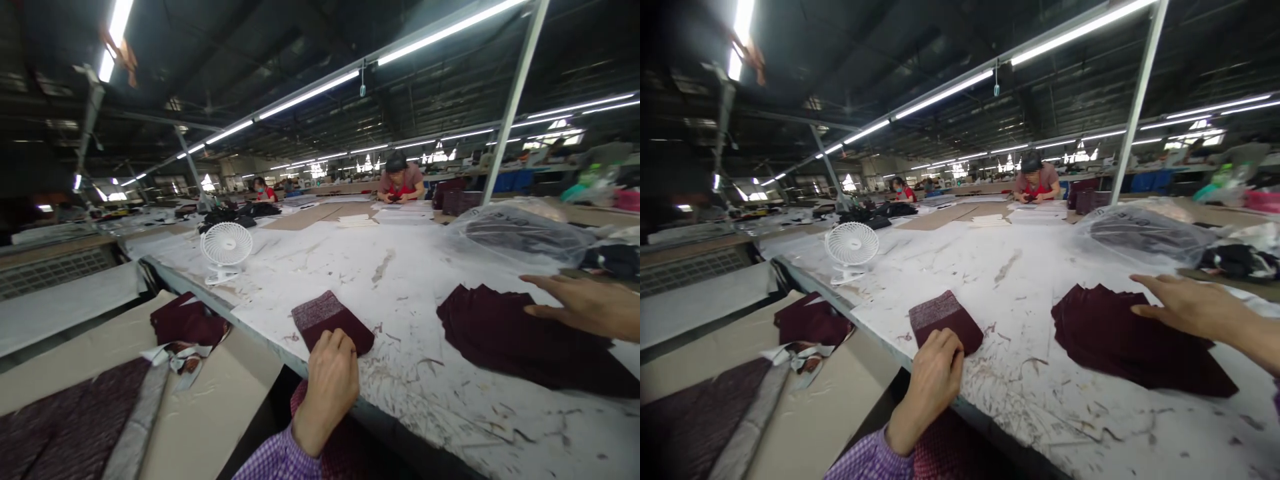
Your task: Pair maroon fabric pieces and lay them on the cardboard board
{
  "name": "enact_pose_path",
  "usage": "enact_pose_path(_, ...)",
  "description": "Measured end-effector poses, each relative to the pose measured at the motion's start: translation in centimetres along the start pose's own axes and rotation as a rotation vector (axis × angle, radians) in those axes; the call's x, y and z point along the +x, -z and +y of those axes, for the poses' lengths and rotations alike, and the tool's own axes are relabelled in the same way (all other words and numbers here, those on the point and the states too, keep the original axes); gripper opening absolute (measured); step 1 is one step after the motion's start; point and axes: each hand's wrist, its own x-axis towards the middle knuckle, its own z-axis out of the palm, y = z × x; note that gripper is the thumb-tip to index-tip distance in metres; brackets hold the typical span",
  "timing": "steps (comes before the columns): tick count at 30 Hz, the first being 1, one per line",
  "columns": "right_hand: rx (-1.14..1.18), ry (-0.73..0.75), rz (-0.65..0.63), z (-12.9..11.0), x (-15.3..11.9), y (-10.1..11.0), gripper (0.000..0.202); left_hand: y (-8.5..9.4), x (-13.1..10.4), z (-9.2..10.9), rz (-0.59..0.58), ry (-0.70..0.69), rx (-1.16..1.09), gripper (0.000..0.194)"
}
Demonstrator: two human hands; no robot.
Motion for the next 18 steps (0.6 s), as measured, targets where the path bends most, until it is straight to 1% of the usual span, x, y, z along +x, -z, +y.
enact_pose_path(1, -0.054, 0.002, -0.003, 0.3, 0.0, -0.2, 0.060, 0.0, 0.2, -0.1, 0.019, 0.058, -0.043, 0.018)
enact_pose_path(2, -0.085, 0.016, -0.013, -0.2, 0.0, -0.2, 0.059, 0.1, 0.4, -0.4, 0.038, 0.129, -0.105, 0.018)
enact_pose_path(3, -0.080, 0.058, -0.001, -1.3, 0.0, 0.0, 0.058, 0.2, 0.6, -0.7, 0.053, 0.203, -0.182, 0.017)
enact_pose_path(4, -0.055, 0.110, 0.008, -3.1, -0.1, 0.4, 0.056, 0.3, 0.8, -1.1, 0.060, 0.271, -0.266, 0.016)
enact_pose_path(5, -0.022, 0.176, 0.015, -5.3, -0.2, 0.8, 0.052, 0.5, 0.9, -1.5, 0.059, 0.325, -0.350, 0.016)
enact_pose_path(6, 0.023, 0.254, -0.009, -8.0, -0.3, 1.1, 0.048, 0.6, 1.1, -1.8, 0.054, 0.366, -0.426, 0.016)
enact_pose_path(7, 0.077, 0.327, -0.038, -10.8, -0.4, 1.3, 0.044, 0.8, 1.2, -2.1, 0.051, 0.394, -0.486, 0.016)
enact_pose_path(9, 0.219, 0.529, -0.122, -16.6, -0.6, 1.1, 0.038, 0.8, 1.2, -2.5, 0.055, 0.420, -0.561, 0.017)
enact_pose_path(11, 0.316, 0.745, -0.227, -21.8, -0.7, -0.2, 0.034, 0.6, 1.2, -2.5, 0.073, 0.431, -0.598, 0.017)
enact_pose_path(13, 0.328, 0.913, -0.291, -25.7, -0.6, -2.2, 0.033, 0.3, 1.1, -2.5, 0.094, 0.441, -0.671, 0.015)
enact_pose_path(15, 0.293, 0.990, -0.285, -28.3, -0.4, -4.4, 0.030, 0.2, 0.9, -3.1, 0.155, 0.497, -0.845, 0.014)
enact_pose_path(16, 0.273, 1.003, -0.263, -29.1, -0.3, -5.3, 0.027, 0.3, 0.8, -3.7, 0.218, 0.550, -0.970, 0.014)
enact_pose_path(17, 0.253, 1.006, -0.241, -29.6, -0.2, -6.0, 0.024, 0.7, 0.7, -4.7, 0.308, 0.613, -1.106, 0.013)
enact_pose_path(18, 0.234, 1.002, -0.221, -30.0, -0.2, -6.5, 0.023, 1.3, 0.4, -5.9, 0.423, 0.688, -1.236, 0.012)
